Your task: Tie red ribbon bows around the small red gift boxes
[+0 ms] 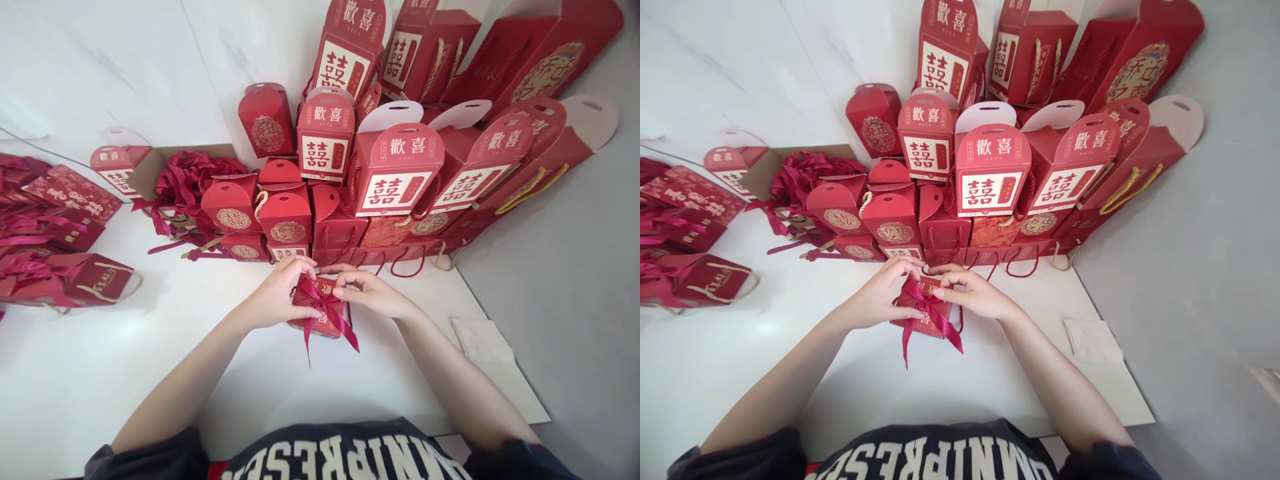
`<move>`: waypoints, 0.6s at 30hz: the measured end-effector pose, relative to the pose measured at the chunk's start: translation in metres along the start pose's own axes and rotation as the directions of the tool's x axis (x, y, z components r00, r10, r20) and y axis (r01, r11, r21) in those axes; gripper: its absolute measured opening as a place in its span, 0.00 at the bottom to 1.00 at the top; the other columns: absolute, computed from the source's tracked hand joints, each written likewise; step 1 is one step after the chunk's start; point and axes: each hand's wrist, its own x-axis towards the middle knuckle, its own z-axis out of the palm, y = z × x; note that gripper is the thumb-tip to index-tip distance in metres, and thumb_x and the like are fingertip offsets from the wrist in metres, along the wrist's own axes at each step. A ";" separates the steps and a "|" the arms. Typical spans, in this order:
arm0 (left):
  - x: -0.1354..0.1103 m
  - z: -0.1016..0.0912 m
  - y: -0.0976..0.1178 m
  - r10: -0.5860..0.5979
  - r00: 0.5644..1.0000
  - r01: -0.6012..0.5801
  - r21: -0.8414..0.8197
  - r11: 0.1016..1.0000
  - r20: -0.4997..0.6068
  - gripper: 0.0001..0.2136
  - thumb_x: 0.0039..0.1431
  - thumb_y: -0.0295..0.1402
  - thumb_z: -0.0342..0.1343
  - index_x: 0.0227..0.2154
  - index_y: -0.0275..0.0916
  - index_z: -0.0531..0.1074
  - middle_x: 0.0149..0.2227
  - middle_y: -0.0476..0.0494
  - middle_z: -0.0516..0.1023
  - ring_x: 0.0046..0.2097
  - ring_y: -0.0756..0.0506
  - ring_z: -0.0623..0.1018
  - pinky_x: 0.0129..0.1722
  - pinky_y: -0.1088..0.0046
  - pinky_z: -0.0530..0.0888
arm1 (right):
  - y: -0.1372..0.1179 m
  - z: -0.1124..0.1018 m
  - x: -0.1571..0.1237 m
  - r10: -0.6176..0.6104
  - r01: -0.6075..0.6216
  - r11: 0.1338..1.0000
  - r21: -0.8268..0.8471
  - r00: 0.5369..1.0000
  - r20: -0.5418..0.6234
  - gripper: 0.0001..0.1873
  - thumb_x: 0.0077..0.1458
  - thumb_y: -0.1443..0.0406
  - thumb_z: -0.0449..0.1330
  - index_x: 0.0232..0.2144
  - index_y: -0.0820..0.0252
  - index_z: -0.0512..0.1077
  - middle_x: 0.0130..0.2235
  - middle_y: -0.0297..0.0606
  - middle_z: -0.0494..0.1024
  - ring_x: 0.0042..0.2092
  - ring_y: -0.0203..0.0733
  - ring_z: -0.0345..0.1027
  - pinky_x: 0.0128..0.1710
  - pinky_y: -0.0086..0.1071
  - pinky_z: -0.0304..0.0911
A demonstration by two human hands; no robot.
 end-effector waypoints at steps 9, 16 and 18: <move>0.003 0.008 -0.015 -0.002 0.999 0.005 -0.070 0.998 0.044 0.17 0.45 0.46 0.67 0.27 0.39 0.72 0.56 0.40 0.66 0.58 0.38 0.66 0.60 0.59 0.64 | 0.010 0.005 0.003 0.004 -0.004 1.000 0.020 1.000 -0.006 0.19 0.60 0.52 0.57 0.27 0.57 0.77 0.58 0.40 0.69 0.62 0.47 0.60 0.63 0.45 0.52; 0.001 0.012 -0.016 -0.017 1.000 0.018 -0.070 0.997 0.025 0.15 0.47 0.45 0.66 0.31 0.40 0.75 0.55 0.40 0.67 0.59 0.38 0.67 0.59 0.60 0.64 | 0.010 0.010 0.004 -0.019 0.022 0.999 0.046 0.999 -0.051 0.19 0.61 0.53 0.57 0.24 0.59 0.74 0.55 0.41 0.70 0.59 0.46 0.63 0.61 0.42 0.55; 0.000 0.013 -0.011 -0.028 0.999 0.026 -0.061 0.998 -0.029 0.13 0.51 0.43 0.64 0.29 0.39 0.71 0.54 0.39 0.68 0.58 0.39 0.68 0.58 0.60 0.65 | 0.008 0.011 0.002 -0.042 0.043 0.999 0.015 0.998 -0.051 0.17 0.61 0.55 0.57 0.26 0.59 0.74 0.56 0.41 0.69 0.60 0.46 0.61 0.61 0.42 0.54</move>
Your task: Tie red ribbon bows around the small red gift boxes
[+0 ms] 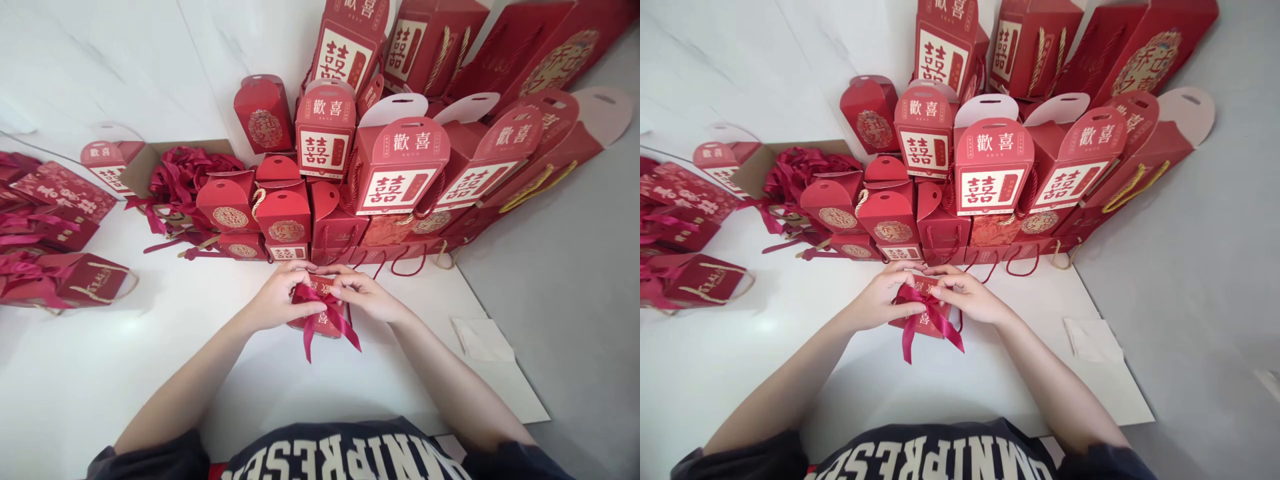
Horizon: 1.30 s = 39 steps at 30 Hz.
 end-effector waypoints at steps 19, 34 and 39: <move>-0.001 0.012 0.006 -0.020 1.000 0.020 -0.015 1.000 0.010 0.02 0.55 0.31 0.58 0.30 0.41 0.75 0.56 0.43 0.67 0.59 0.41 0.67 0.60 0.61 0.65 | 0.017 0.005 0.008 0.014 -0.022 0.941 0.336 1.000 0.026 0.22 0.58 0.56 0.60 0.16 0.60 0.70 0.56 0.39 0.71 0.62 0.49 0.58 0.61 0.42 0.52; -0.004 -0.010 0.004 -0.022 0.996 0.014 0.089 0.996 0.086 0.18 0.50 0.45 0.64 0.20 0.38 0.65 0.57 0.43 0.66 0.61 0.39 0.65 0.58 0.60 0.65 | 0.012 -0.001 0.000 -0.016 0.014 0.984 0.179 1.000 0.010 0.16 0.60 0.58 0.59 0.23 0.60 0.71 0.57 0.41 0.69 0.60 0.47 0.61 0.57 0.40 0.55; -0.003 -0.015 0.007 -0.038 0.997 0.025 0.180 0.983 0.069 0.20 0.45 0.48 0.66 0.28 0.39 0.66 0.47 0.43 0.72 0.53 0.39 0.71 0.49 0.62 0.71 | 0.010 -0.001 0.000 -0.027 0.023 0.985 0.171 0.999 0.020 0.15 0.61 0.59 0.59 0.24 0.60 0.71 0.57 0.41 0.69 0.57 0.47 0.64 0.55 0.40 0.57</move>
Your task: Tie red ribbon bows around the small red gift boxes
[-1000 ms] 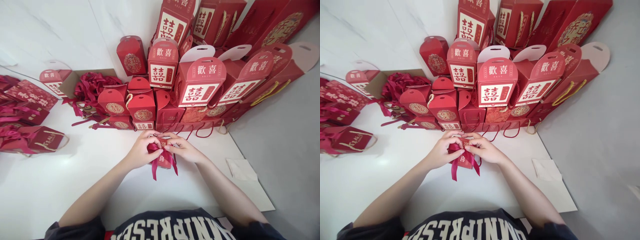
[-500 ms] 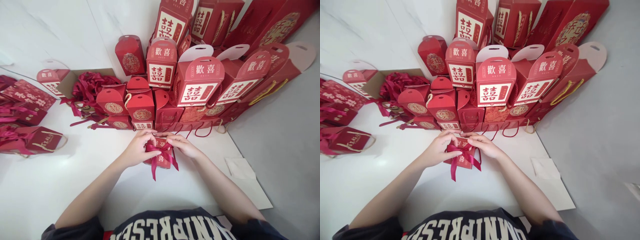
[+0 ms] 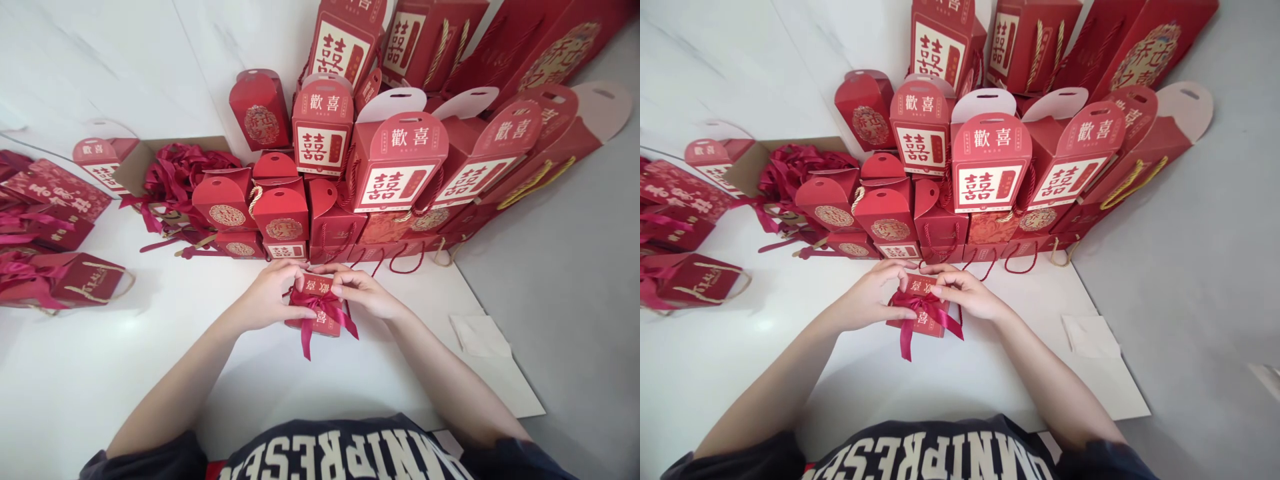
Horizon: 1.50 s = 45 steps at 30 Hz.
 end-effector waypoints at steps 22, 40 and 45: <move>-0.008 0.010 0.016 0.096 0.964 -0.025 0.276 0.961 -0.249 0.04 0.56 0.26 0.52 0.32 0.40 0.64 0.46 0.44 0.74 0.50 0.41 0.72 0.50 0.61 0.67 | 0.001 0.002 -0.001 0.004 -0.004 0.999 -0.046 1.000 -0.020 0.14 0.60 0.59 0.60 0.25 0.60 0.71 0.55 0.41 0.70 0.57 0.46 0.64 0.58 0.40 0.54; -0.002 0.006 0.005 0.011 0.997 -0.018 -0.084 0.996 -0.082 0.11 0.58 0.44 0.58 0.40 0.48 0.80 0.54 0.44 0.70 0.57 0.39 0.69 0.59 0.58 0.65 | 0.000 0.003 0.000 -0.002 0.002 1.000 -0.025 1.000 -0.017 0.17 0.60 0.56 0.59 0.24 0.60 0.71 0.55 0.41 0.70 0.59 0.46 0.62 0.59 0.40 0.54; 0.002 0.017 0.004 -0.031 0.981 0.063 0.165 0.984 -0.192 0.16 0.51 0.53 0.60 0.36 0.50 0.81 0.50 0.45 0.74 0.53 0.37 0.70 0.58 0.51 0.62 | 0.000 0.004 0.000 0.014 -0.014 0.999 0.039 1.000 -0.013 0.19 0.63 0.54 0.54 0.28 0.59 0.75 0.57 0.40 0.69 0.60 0.46 0.60 0.60 0.41 0.53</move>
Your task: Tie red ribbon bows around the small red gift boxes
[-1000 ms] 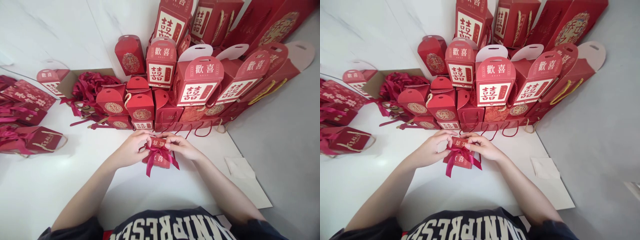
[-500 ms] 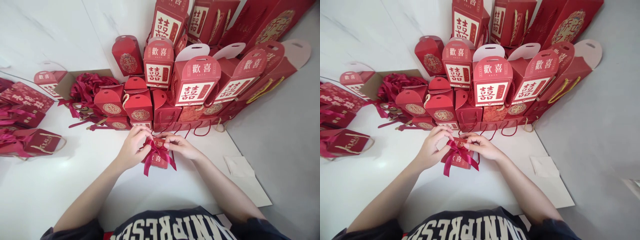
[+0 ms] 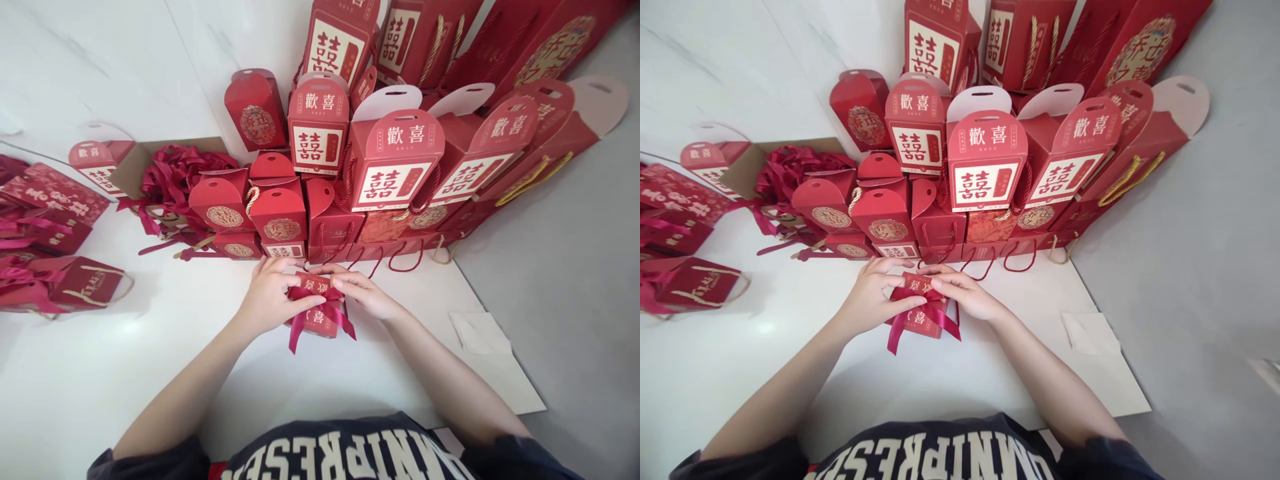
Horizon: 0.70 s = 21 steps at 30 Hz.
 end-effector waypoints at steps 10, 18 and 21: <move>0.002 0.004 0.002 -0.015 0.999 0.011 0.078 0.997 0.048 0.18 0.51 0.54 0.59 0.37 0.50 0.81 0.50 0.44 0.74 0.54 0.36 0.69 0.61 0.47 0.55 | 0.010 0.009 0.005 0.107 -0.085 0.956 0.279 0.992 -0.064 0.15 0.56 0.57 0.61 0.23 0.60 0.75 0.55 0.39 0.71 0.59 0.49 0.62 0.59 0.41 0.56; 0.002 0.006 0.003 -0.035 0.998 0.029 0.105 0.994 0.056 0.20 0.50 0.57 0.58 0.35 0.49 0.81 0.51 0.44 0.74 0.55 0.34 0.69 0.62 0.43 0.51 | 0.011 0.009 0.007 0.154 -0.119 0.905 0.409 0.987 -0.053 0.10 0.54 0.58 0.63 0.28 0.57 0.79 0.57 0.37 0.71 0.57 0.48 0.65 0.57 0.38 0.61; 0.001 0.006 0.002 -0.030 0.998 0.025 0.097 0.995 0.051 0.20 0.50 0.56 0.58 0.36 0.49 0.81 0.49 0.43 0.75 0.54 0.35 0.70 0.62 0.43 0.51 | 0.011 0.008 0.007 0.143 -0.111 0.913 0.391 0.988 -0.054 0.10 0.54 0.57 0.63 0.32 0.56 0.80 0.56 0.37 0.72 0.57 0.49 0.65 0.58 0.38 0.60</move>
